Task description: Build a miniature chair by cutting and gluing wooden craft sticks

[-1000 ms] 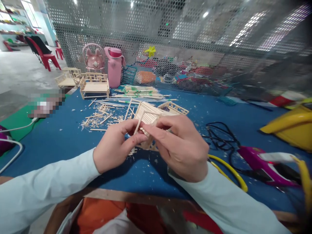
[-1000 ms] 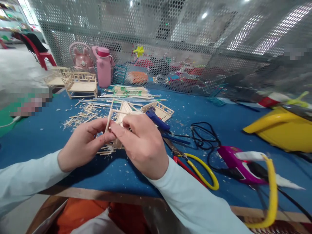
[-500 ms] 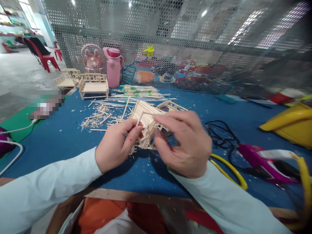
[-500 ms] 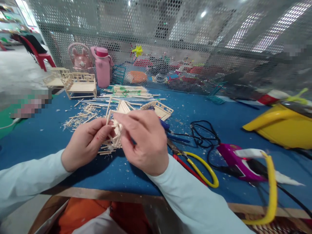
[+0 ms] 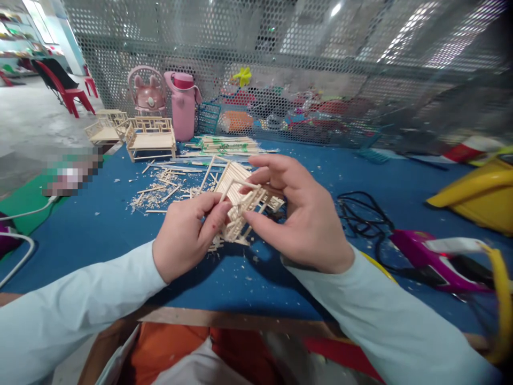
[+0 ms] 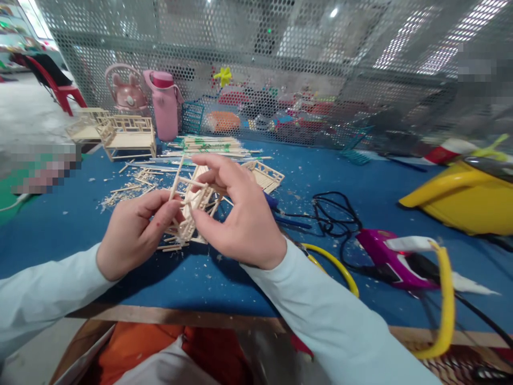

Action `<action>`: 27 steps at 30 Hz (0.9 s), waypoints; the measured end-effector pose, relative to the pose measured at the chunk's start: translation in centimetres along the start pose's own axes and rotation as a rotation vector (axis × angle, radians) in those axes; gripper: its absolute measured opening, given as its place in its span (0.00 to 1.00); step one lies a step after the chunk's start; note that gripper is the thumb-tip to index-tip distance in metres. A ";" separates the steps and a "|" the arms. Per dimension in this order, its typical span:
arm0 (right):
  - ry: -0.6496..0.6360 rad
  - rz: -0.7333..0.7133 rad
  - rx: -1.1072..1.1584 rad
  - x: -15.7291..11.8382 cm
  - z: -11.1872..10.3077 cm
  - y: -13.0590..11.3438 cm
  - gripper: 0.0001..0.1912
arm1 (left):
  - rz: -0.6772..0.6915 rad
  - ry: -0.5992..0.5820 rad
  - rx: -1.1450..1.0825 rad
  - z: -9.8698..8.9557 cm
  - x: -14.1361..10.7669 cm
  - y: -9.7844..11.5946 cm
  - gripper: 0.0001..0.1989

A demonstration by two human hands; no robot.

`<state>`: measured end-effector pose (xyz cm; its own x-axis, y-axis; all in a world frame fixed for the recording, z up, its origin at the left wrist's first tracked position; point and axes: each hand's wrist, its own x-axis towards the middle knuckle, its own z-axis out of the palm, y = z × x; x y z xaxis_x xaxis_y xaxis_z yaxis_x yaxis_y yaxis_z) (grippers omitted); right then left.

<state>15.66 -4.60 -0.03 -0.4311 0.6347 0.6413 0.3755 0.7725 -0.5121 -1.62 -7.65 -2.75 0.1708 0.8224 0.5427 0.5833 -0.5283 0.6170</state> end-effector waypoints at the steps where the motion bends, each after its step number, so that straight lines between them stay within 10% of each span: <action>1: -0.011 -0.003 -0.017 0.3 -0.1 -0.1 0.28 | 0.001 -0.004 -0.004 -0.1 0.1 0.0 0.15; 27: -0.039 0.109 0.252 0.8 0.0 -0.2 0.25 | -0.029 -0.144 -0.144 -1.8 1.1 0.1 0.11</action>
<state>15.28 -4.20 0.59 -0.4324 0.7109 0.5547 0.2077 0.6771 -0.7059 -2.82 -7.14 -1.07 0.2736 0.8541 0.4423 0.4719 -0.5199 0.7121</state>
